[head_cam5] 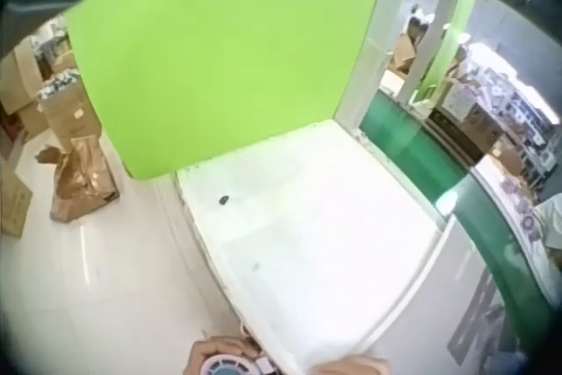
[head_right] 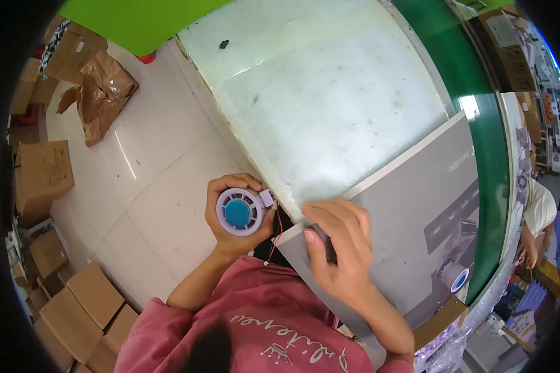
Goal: The person assembles small portable handheld fans by integrating fan casings, fan motors, circuit boards, wires, and plastic components. A wire-tucking tool is used to manage the wires during assembly.
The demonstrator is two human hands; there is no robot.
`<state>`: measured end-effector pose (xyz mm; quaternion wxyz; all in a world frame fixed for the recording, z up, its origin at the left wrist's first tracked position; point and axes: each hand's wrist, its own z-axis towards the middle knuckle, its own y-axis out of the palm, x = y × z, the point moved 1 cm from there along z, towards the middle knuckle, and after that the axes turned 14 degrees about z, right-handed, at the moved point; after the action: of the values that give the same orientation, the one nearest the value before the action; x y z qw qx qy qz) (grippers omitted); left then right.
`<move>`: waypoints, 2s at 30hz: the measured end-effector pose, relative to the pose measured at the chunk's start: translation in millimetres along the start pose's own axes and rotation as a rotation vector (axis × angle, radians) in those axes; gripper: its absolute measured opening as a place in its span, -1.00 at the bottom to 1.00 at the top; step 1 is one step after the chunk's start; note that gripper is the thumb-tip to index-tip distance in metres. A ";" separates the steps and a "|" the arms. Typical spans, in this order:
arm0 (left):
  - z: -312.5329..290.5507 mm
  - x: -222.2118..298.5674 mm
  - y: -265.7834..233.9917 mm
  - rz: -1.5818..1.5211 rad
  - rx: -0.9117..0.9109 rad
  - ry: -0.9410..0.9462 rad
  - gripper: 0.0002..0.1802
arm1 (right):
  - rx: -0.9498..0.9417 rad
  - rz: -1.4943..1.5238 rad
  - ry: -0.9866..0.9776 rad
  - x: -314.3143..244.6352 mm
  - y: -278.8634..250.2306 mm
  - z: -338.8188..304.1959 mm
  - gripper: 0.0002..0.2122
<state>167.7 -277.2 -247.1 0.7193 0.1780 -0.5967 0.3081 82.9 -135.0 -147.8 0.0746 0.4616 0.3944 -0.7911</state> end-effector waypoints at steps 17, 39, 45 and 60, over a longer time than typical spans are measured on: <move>0.4 9.7 -1.8 0.176 0.066 -0.033 -0.34 | -0.025 0.022 0.002 2.0 0.8 -1.1 -0.79; 1.6 -15.2 4.6 0.001 0.117 0.167 -0.33 | -0.046 -0.070 -0.010 6.3 2.7 -4.0 -0.83; 6.0 -8.2 -1.0 0.093 0.141 0.203 -0.38 | -0.044 -0.103 -0.018 2.5 3.5 -4.1 -0.83; 3.6 -11.7 -29.5 0.024 0.168 0.567 -0.49 | -0.092 -0.023 0.019 -41.5 39.9 17.5 -0.66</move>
<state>183.3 -304.3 -254.4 0.8363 0.1367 -0.3465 0.4023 113.7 -184.4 -132.7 0.0830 0.4605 0.4363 -0.7686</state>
